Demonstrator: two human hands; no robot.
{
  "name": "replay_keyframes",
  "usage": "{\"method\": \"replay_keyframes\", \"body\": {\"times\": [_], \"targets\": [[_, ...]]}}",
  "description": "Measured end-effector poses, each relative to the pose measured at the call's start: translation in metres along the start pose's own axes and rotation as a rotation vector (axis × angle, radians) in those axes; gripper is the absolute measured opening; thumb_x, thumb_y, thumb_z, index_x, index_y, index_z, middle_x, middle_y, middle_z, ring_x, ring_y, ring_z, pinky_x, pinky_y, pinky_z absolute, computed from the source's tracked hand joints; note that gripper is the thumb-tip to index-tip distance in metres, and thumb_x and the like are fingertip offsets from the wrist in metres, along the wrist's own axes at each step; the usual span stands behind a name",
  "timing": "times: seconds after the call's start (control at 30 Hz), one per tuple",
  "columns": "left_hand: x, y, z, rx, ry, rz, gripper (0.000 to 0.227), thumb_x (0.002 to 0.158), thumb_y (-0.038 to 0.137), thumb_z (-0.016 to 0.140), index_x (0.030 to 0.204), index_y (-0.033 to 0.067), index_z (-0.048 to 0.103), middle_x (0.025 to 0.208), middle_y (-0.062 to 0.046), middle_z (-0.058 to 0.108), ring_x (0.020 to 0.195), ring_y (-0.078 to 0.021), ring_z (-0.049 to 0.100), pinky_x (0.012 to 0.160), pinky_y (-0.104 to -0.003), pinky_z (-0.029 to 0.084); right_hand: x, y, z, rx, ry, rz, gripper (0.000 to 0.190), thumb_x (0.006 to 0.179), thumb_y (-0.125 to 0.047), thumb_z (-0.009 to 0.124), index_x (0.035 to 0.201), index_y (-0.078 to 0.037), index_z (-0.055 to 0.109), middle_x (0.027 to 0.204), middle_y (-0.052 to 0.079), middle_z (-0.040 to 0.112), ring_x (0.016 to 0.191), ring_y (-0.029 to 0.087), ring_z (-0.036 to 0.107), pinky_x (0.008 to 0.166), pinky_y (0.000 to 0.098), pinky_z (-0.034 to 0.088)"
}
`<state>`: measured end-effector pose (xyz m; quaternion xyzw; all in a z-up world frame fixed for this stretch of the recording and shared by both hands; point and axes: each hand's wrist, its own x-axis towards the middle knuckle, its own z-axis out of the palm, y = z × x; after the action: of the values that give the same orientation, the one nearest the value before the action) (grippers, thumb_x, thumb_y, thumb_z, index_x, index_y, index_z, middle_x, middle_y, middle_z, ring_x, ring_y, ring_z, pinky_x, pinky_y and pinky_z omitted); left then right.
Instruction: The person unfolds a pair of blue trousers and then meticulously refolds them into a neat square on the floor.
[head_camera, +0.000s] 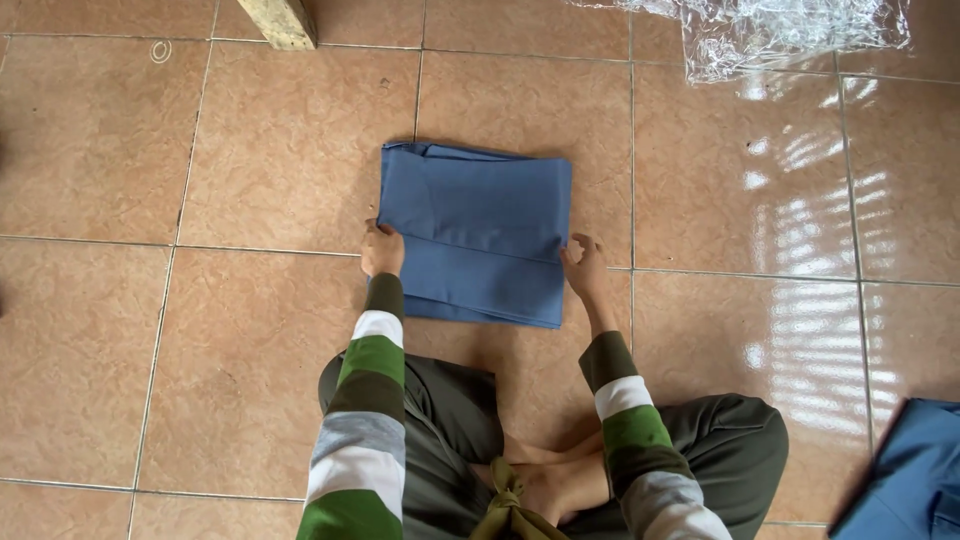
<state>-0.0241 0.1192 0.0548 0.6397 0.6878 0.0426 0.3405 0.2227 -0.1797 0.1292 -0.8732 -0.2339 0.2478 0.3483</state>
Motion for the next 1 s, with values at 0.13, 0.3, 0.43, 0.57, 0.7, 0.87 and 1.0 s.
{"method": "replay_keyframes", "body": {"times": [0.13, 0.3, 0.43, 0.57, 0.7, 0.87, 1.0], "targets": [[0.021, -0.044, 0.011, 0.047, -0.116, -0.036, 0.061, 0.104, 0.048, 0.038, 0.152, 0.0112, 0.032, 0.147, -0.023, 0.038, 0.138, -0.0435, 0.040, 0.106, -0.059, 0.042, 0.050, 0.093, 0.062, 0.029, -0.048, 0.137, 0.062, 0.101, -0.057, 0.058, 0.143, -0.012, 0.053, 0.128, 0.024, 0.063, 0.119, 0.041, 0.064, 0.088, 0.0539, 0.058], [-0.003, -0.037, 0.021, 0.259, -0.147, -0.087, 0.072, 0.104, 0.053, 0.036, 0.163, 0.0166, 0.017, 0.159, -0.018, 0.022, 0.145, -0.0368, 0.023, 0.109, -0.058, 0.034, 0.035, 0.061, 0.066, -0.020, -0.025, 0.138, 0.065, 0.097, -0.042, 0.063, 0.141, 0.003, 0.048, 0.121, 0.033, 0.066, 0.106, 0.046, 0.069, 0.077, 0.0550, 0.061], [-0.021, -0.026, 0.012, 0.228, -0.171, -0.008, 0.071, 0.106, 0.047, 0.038, 0.164, 0.0149, 0.013, 0.159, -0.019, 0.026, 0.147, -0.0394, 0.024, 0.114, -0.061, 0.029, 0.072, 0.143, 0.094, -0.109, -0.081, 0.142, 0.063, 0.093, -0.042, 0.067, 0.133, 0.005, 0.055, 0.111, 0.030, 0.070, 0.096, 0.042, 0.072, 0.068, 0.0489, 0.063], [-0.043, -0.001, 0.006, -0.015, -0.220, 0.226, 0.083, 0.101, 0.032, 0.054, 0.165, 0.0161, 0.003, 0.161, -0.023, 0.030, 0.146, -0.0474, 0.032, 0.115, -0.064, 0.032, 0.077, 0.183, 0.090, -0.134, -0.018, 0.214, 0.057, 0.089, -0.037, 0.069, 0.121, 0.009, 0.063, 0.096, 0.027, 0.073, 0.080, 0.038, 0.075, 0.054, 0.0442, 0.061], [-0.058, 0.031, 0.019, -0.094, -0.139, 0.538, 0.105, 0.081, 0.025, 0.072, 0.161, 0.0021, 0.007, 0.162, -0.037, 0.020, 0.152, -0.0515, 0.020, 0.121, -0.069, 0.007, 0.044, 0.176, 0.077, -0.076, 0.295, 0.360, 0.043, 0.088, -0.037, 0.070, 0.101, 0.003, 0.069, 0.088, 0.026, 0.072, 0.083, 0.042, 0.073, 0.061, 0.0496, 0.057], [-0.109, 0.057, 0.060, 0.115, 0.109, 0.631, 0.096, 0.086, 0.039, 0.069, 0.160, 0.0013, 0.021, 0.163, -0.036, 0.020, 0.153, -0.0501, 0.016, 0.118, -0.072, 0.016, 0.043, 0.185, 0.121, 0.298, 0.499, 0.619, 0.045, 0.087, -0.037, 0.069, 0.113, 0.000, 0.065, 0.099, 0.022, 0.071, 0.082, 0.033, 0.073, 0.065, 0.0435, 0.057], [-0.151, 0.058, 0.092, 0.094, -0.061, 0.702, 0.084, 0.094, 0.047, 0.060, 0.158, 0.0022, 0.028, 0.164, -0.034, 0.017, 0.153, -0.0505, 0.012, 0.117, -0.072, 0.012, 0.001, 0.132, 0.138, 0.754, 0.519, 0.684, 0.055, 0.091, -0.025, 0.069, 0.129, 0.012, 0.053, 0.109, 0.030, 0.063, 0.077, 0.031, 0.075, 0.060, 0.0434, 0.062]]}}
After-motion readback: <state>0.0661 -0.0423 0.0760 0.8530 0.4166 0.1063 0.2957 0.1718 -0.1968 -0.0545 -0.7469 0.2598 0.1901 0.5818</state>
